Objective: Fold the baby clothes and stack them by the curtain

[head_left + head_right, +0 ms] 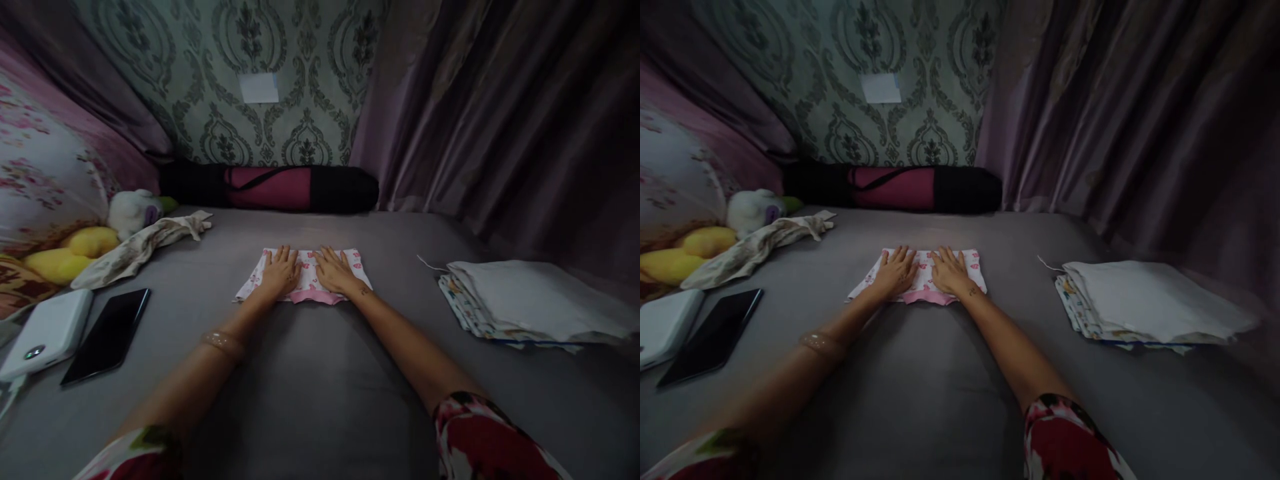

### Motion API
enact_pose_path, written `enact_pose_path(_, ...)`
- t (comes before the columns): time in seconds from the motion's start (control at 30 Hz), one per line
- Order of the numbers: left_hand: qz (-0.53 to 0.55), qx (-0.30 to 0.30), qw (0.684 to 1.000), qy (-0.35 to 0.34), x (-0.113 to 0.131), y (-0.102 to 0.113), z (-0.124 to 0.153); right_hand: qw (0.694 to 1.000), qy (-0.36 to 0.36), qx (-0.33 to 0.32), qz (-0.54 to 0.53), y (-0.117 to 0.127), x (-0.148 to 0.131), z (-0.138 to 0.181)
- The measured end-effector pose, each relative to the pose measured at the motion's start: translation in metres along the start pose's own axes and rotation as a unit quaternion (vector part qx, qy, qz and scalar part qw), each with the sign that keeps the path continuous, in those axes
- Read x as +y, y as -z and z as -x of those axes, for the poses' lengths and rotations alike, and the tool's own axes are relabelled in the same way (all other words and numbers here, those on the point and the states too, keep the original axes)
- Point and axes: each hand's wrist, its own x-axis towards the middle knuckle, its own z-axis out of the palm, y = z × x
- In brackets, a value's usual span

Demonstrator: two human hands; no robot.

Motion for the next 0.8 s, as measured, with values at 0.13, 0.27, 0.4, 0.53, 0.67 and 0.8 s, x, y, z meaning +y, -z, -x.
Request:
enact_pose_path(0.13, -0.008, -0.003, 1.000, 0.002, -0.005, -0.011, 0.001, 1.000, -0.022, 0.008, 0.006, -0.008, 0.001, 0.002)
enact_pose_path(0.27, -0.010, -0.010, 1.000, -0.002, -0.006, -0.014, -0.001, 1.000, -0.023, 0.007, 0.012, -0.010, -0.002, 0.001)
enact_pose_path(0.4, 0.003, -0.020, 1.000, -0.006, -0.010, -0.007, -0.001, 1.000, -0.010, -0.009, -0.001, -0.002, 0.003, 0.003)
enact_pose_path(0.53, -0.009, 0.028, 0.999, 0.014, -0.018, -0.005, 0.003, 0.998, -0.033, 0.042, 0.016, -0.001, 0.016, 0.009)
enact_pose_path(0.67, 0.008, -0.001, 0.999, 0.041, -0.024, -0.009, 0.005, 0.997, -0.067, 0.041, 0.020, -0.010, 0.023, 0.011)
enact_pose_path(0.8, 0.020, -0.024, 0.998, 0.048, -0.024, -0.009, 0.002, 0.997, -0.069, 0.031, 0.014, -0.013, 0.023, 0.008)
